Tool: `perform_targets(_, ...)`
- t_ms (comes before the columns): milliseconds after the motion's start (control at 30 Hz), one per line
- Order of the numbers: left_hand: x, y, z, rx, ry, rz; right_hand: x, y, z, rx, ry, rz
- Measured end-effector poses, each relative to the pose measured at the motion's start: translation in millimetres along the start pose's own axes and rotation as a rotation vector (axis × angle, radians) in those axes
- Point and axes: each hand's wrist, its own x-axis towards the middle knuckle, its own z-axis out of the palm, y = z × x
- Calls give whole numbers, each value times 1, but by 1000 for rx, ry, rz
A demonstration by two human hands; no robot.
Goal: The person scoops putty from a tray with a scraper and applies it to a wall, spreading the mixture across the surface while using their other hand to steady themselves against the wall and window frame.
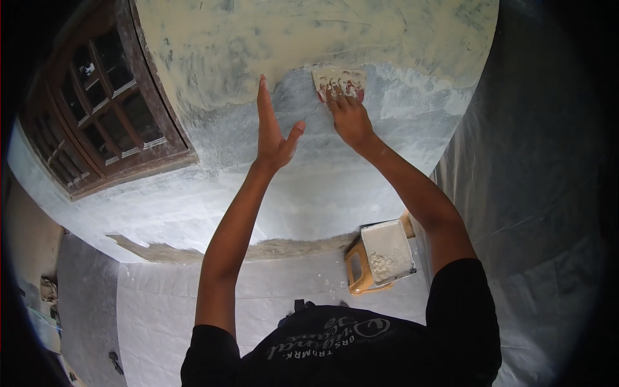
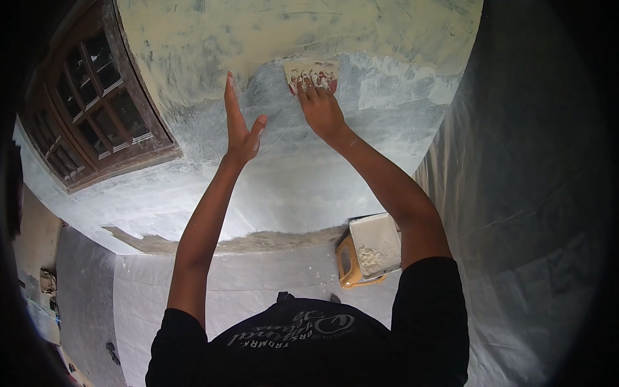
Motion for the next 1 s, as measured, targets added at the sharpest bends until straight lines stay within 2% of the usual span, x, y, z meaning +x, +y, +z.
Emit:
perform_targets(167, -4, 13, -10, 28, 5, 9, -42, -10, -9, 136, -50, -60)
perform_targets(233, -2, 10, -15, 52, 18, 31, -27, -6, -35, 205, -87, 58)
perform_targets(267, -1, 9, -14, 52, 21, 32, -12, 0, -46, 203, -87, 56)
perform_targets(333, 1, 9, -13, 36, 31, 10, 32, 16, -56, 205, 122, 82)
perform_targets(433, 1, 13, -9, 36, 23, 12, 78, 35, -59, 114, 231, 53)
perform_targets(533, -4, 14, -6, 32, 4, 0, 78, 40, -21, -11, 282, 3)
perform_targets(567, -7, 14, -6, 36, 4, -2, 69, 37, -11, -6, 283, 2)
perform_targets(633, -13, 10, -5, 21, 20, -45, 39, 22, -3, -5, 134, -1)
perform_targets(767, -16, 4, -9, 27, 19, -62, -39, -6, 6, 144, -20, -14)
perform_targets(833, -17, 4, -12, 41, 10, -59, -54, -12, -4, 199, 0, -19)
perform_targets(900, -14, 3, -11, 38, 13, -53, -43, -8, -13, 251, 19, -22)
perform_targets(1000, -12, 2, -4, 29, 1, -37, 26, 11, -55, 274, 115, 113)
